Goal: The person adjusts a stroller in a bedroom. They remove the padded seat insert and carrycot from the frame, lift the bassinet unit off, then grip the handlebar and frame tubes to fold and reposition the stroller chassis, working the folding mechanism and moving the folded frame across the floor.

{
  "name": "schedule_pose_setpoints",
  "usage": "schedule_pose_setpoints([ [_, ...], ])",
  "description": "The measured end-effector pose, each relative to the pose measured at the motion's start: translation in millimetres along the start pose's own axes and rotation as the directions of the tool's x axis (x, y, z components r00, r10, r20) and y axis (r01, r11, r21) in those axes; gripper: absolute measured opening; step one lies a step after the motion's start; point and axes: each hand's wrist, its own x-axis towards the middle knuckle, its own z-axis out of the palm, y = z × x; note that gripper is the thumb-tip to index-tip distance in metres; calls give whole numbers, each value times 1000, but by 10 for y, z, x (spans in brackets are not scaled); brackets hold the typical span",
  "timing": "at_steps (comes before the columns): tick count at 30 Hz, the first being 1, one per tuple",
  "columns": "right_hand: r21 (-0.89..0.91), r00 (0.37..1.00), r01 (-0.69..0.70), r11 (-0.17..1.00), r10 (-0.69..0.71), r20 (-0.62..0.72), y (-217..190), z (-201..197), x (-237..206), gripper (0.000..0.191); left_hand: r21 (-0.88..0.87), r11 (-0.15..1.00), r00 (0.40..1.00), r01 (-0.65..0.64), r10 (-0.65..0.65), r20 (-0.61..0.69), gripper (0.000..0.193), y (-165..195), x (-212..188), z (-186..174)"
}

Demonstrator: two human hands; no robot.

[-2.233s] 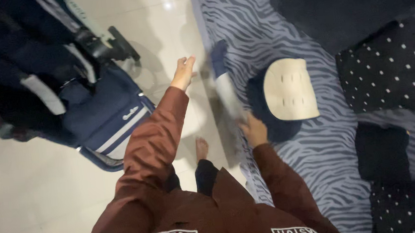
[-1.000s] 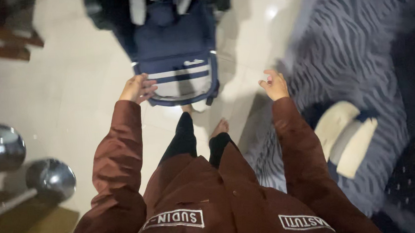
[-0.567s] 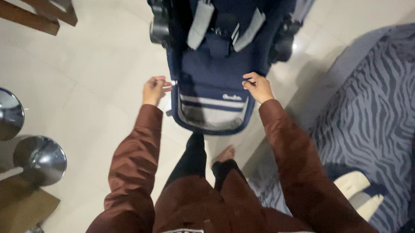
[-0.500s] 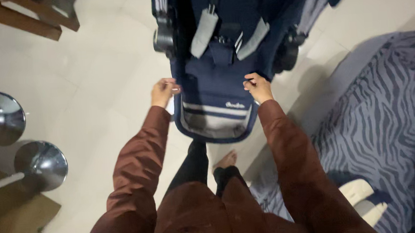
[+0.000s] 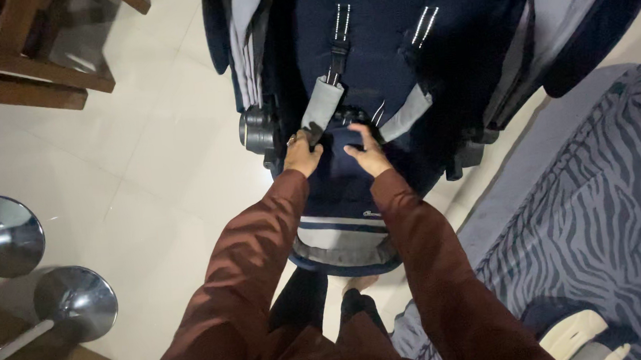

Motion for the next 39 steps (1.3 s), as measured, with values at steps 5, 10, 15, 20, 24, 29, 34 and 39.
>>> schedule_pose_setpoints([
  [5,233,982,-69,970,25,189,243,-191,-142,27,6,1000,995,-16,16,98,59,-179,-15,69],
  [10,577,932,-360,733,267,244,346,-425,-401,61,-273,918,920,287,-185,346,74,-284,-189,179],
  [15,583,944,-301,755,150,293,340,-382,-460,64,-161,973,971,167,-134,196,70,-314,-294,346],
  [20,41,827,210,977,-200,525,428,-172,-720,25,124,992,997,-22,13,75,63,-378,-374,394],
  [24,-250,883,-49,967,160,442,589,-135,-1150,25,81,997,968,-1,-20,251,49,-416,-494,342],
  [29,599,931,-305,741,366,21,860,-624,-1502,28,-227,944,945,238,-171,277,21,-485,-632,161],
  [34,709,811,-227,668,532,-242,955,-1273,-1613,31,-559,440,705,703,-532,468,23,-692,-649,-193],
  [39,561,749,-80,824,421,-512,768,-1627,-1495,30,-642,766,928,39,-266,-262,35,-653,-550,-397],
])
